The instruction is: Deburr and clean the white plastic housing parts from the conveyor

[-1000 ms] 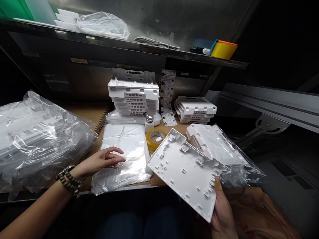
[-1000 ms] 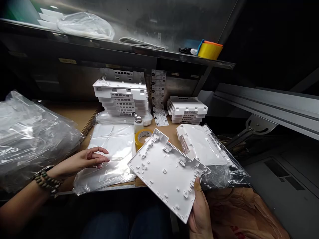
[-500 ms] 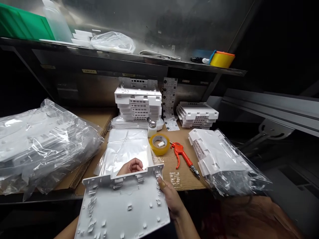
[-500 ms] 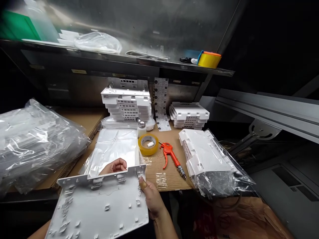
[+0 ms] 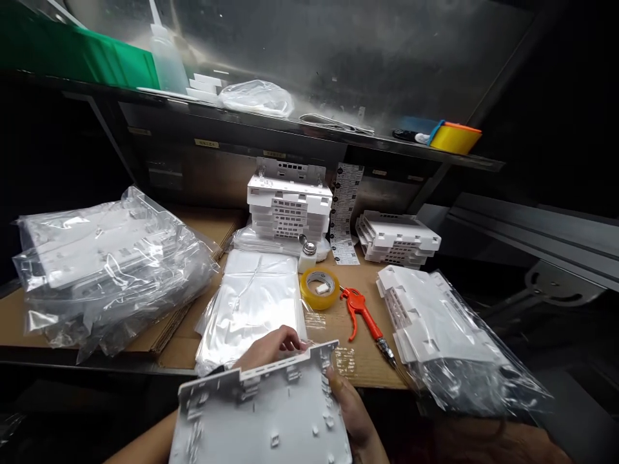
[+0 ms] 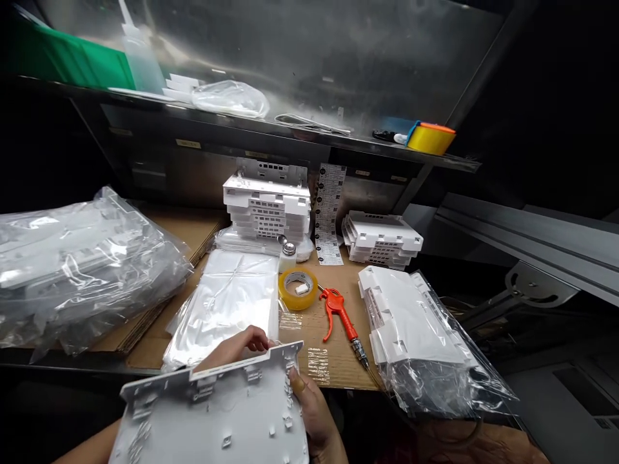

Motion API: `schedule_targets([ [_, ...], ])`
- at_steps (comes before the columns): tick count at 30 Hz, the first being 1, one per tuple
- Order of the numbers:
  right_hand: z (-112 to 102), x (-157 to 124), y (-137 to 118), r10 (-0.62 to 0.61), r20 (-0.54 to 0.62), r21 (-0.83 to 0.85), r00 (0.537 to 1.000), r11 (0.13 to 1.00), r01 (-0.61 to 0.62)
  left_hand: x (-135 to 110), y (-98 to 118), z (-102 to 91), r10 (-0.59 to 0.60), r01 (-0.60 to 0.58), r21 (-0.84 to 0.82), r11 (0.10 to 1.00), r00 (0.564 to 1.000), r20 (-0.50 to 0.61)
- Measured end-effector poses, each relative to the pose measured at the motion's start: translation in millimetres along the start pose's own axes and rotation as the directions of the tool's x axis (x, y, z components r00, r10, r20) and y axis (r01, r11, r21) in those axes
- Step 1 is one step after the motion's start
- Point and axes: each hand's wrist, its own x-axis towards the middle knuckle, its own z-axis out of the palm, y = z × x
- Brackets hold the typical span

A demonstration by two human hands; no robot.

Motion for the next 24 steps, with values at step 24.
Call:
schedule_targets([
  [24, -12, -22, 1, 0.025, 0.026, -0.146, 0.999, 0.989, -0.021, -24, -36, 64.4, 0.286, -0.107, 0.412, 0.905, 0.870, -0.401],
])
